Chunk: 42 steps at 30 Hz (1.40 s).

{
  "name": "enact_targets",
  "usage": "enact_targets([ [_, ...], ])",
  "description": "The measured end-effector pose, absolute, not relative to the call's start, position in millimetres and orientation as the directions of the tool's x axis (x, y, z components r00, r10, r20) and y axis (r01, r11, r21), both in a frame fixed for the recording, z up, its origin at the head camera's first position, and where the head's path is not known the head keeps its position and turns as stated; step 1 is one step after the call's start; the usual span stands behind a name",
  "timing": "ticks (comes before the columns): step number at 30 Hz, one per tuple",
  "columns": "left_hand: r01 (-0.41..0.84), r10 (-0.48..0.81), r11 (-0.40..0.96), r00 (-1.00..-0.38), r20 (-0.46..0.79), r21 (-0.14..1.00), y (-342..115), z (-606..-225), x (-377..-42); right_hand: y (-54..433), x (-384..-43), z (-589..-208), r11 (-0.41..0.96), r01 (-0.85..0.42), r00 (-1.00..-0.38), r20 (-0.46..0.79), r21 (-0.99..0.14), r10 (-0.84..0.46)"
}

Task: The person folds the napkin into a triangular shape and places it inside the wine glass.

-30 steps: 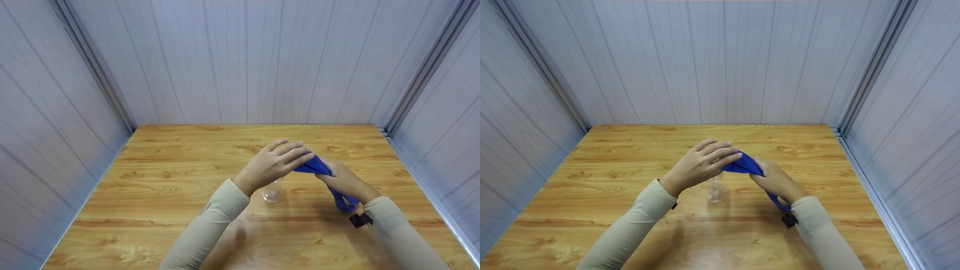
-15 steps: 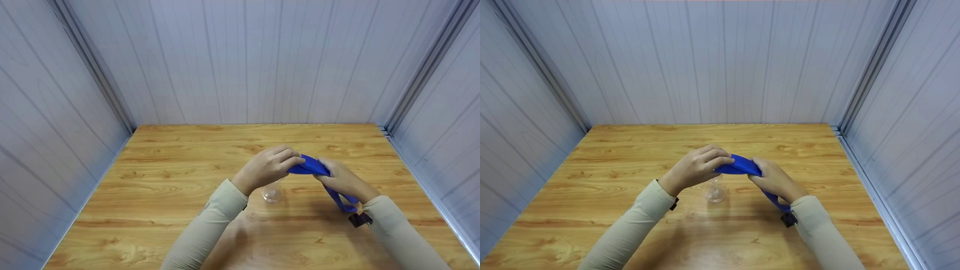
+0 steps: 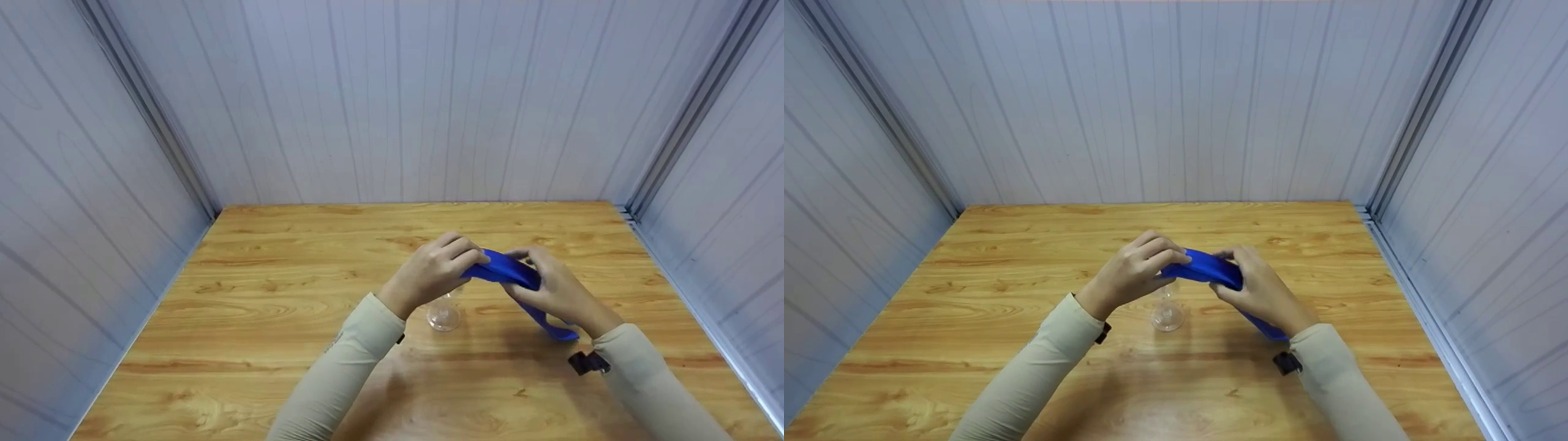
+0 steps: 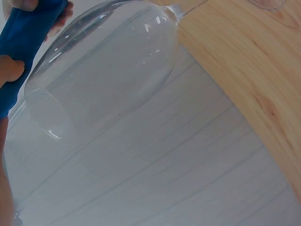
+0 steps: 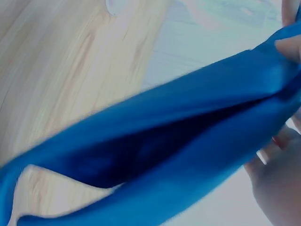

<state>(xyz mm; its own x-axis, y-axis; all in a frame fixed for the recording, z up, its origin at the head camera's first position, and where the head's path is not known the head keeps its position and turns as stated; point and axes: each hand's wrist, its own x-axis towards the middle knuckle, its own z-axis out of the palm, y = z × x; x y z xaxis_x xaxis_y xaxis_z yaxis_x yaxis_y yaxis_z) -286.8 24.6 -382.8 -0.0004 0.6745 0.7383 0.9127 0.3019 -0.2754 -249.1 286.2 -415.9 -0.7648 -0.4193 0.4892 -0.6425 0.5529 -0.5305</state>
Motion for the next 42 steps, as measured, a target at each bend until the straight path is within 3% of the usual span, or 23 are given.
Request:
enact_targets([
  [5,0.916,0.654,0.325,-0.038,0.756,-0.235,21.4,-385.9,-289.6,276.0,-237.5,-405.7,0.411,-0.765,-0.640,0.658,-0.496,-0.397],
  [9,0.914,0.626,0.347,-0.058,0.777,-0.211,20.8,-386.8,-291.2,269.2,-229.2,-398.9,0.232,-0.778,-0.613,0.622,-0.584,-0.488],
  [14,0.898,0.564,0.387,-0.051,0.824,-0.210,21.1,-384.2,-291.7,261.6,-225.1,-402.8,0.209,-0.644,-0.669,0.409,-0.736,-0.621],
  [20,0.894,0.461,0.404,-0.015,0.887,-0.195,20.1,-381.9,-290.6,262.3,-230.8,-414.3,0.296,-0.440,-0.796,0.216,-0.848,-0.565],
  [24,0.885,0.415,0.420,0.011,0.910,-0.203,19.4,-382.7,-289.7,265.7,-236.7,-416.4,0.165,-0.370,-0.833,0.247,-0.914,-0.496],
  [31,0.892,0.435,0.402,0.012,0.900,-0.207,20.3,-391.1,-287.5,264.8,-237.5,-413.6,-0.077,-0.348,-0.865,0.352,-0.934,-0.358],
  [42,0.919,0.490,0.336,0.016,0.872,-0.206,21.7,-403.4,-285.9,256.6,-243.3,-405.0,-0.257,-0.330,-0.896,0.387,-0.909,-0.218],
])
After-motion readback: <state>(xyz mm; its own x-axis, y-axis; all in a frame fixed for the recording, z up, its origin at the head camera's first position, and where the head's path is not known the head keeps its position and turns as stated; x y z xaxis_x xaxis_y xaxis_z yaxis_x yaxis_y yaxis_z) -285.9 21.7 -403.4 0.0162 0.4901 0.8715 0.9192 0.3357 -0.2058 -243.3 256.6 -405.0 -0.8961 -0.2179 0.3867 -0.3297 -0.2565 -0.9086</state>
